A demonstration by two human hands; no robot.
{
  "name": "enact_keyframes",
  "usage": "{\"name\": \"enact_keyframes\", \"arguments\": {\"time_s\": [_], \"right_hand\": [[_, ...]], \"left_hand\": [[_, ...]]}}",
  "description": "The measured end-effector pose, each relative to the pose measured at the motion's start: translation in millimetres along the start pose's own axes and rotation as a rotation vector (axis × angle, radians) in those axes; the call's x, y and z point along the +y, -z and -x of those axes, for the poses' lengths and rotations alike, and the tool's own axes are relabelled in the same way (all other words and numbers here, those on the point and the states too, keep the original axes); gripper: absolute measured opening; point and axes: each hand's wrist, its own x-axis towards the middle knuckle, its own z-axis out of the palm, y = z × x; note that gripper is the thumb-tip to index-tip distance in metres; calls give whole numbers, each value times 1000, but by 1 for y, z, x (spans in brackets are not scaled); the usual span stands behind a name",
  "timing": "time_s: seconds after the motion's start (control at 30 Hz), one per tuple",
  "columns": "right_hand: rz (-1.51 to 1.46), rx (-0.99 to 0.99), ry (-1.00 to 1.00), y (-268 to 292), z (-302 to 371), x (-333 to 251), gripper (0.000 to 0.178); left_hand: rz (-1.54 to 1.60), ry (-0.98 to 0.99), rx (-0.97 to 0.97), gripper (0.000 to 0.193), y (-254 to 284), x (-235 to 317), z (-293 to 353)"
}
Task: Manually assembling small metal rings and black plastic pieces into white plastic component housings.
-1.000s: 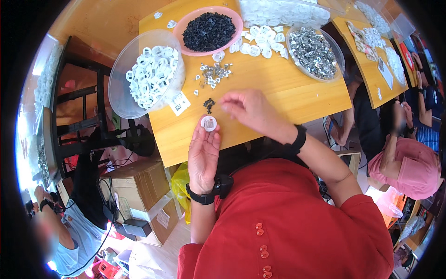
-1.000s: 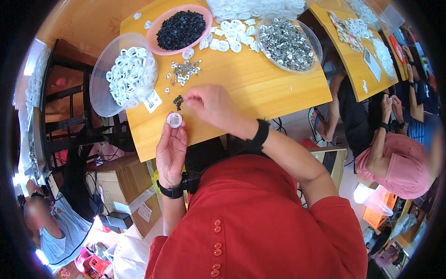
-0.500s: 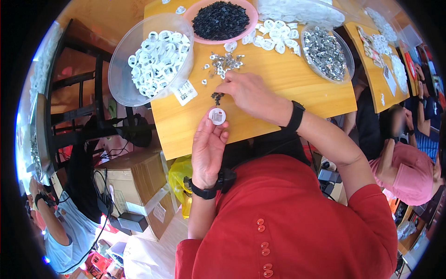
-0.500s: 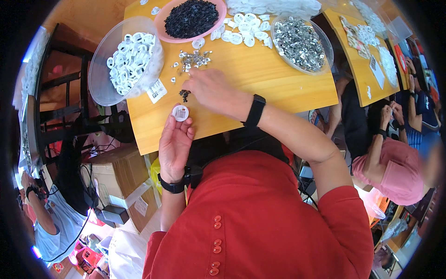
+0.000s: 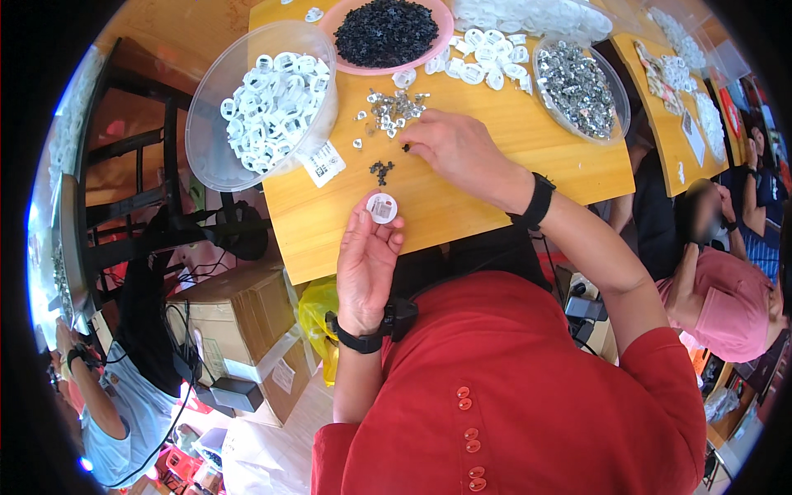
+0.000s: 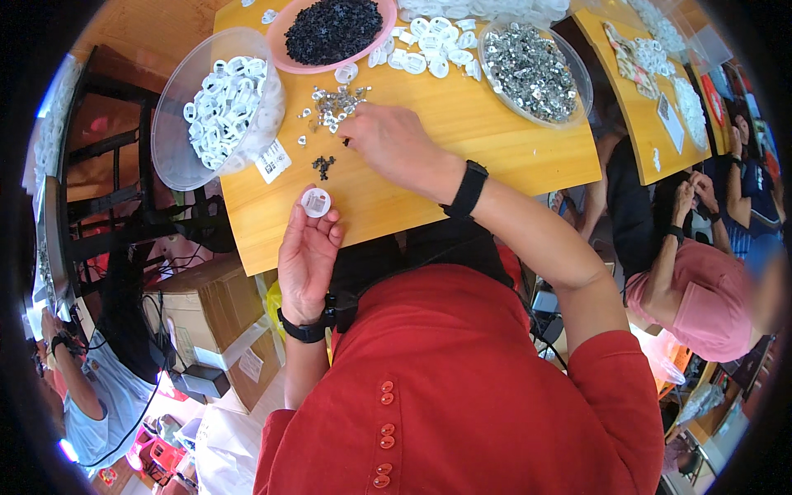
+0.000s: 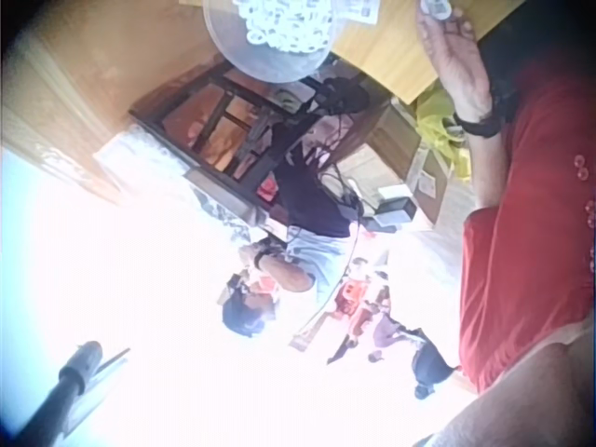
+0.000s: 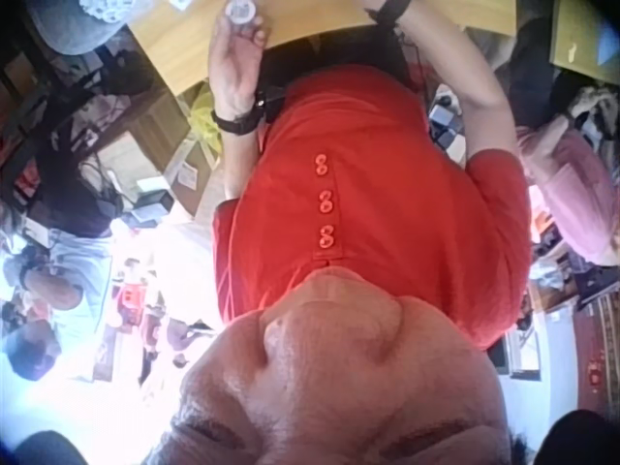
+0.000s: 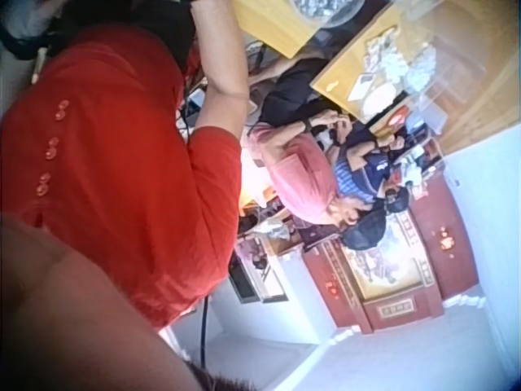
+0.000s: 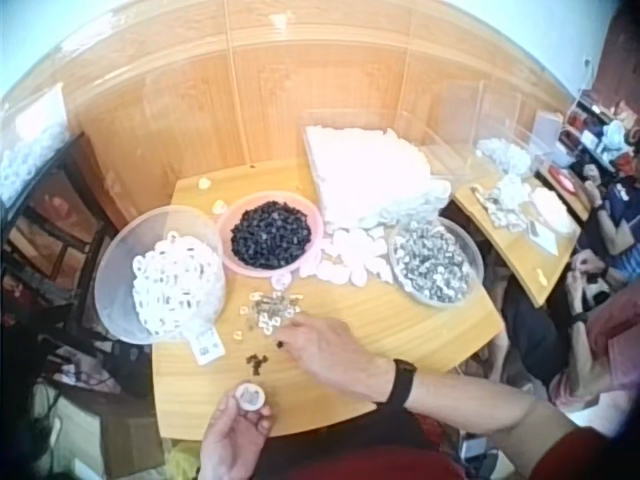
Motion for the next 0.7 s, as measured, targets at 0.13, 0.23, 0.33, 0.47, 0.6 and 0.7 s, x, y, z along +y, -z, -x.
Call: {"name": "enact_keyframes", "arguments": {"time_s": [0.13,0.23,0.33,0.47,0.6,0.7], "right_hand": [[56,-44,18,-4,-3,-2,6],[122,-34,42,-11,-4,0,5],[157,-47,29,-11,-2,-3,6],[149,-63,18,-7,-1,-5,8],[-27,-119,-93,-3,3,-1,9],[-160,-148,-132,2,5,0,9]], "left_hand": [[6,-4,6,38,-4,0,1],[-7,-1,11,37,-6,1,1],[-46,30,4,30,-12,4,2],[-297,23,40,16,-20,0,1],[-595,-58,114,15,-39,-10,0],[-763,-132,87,15,-39,-10,-5]]}}
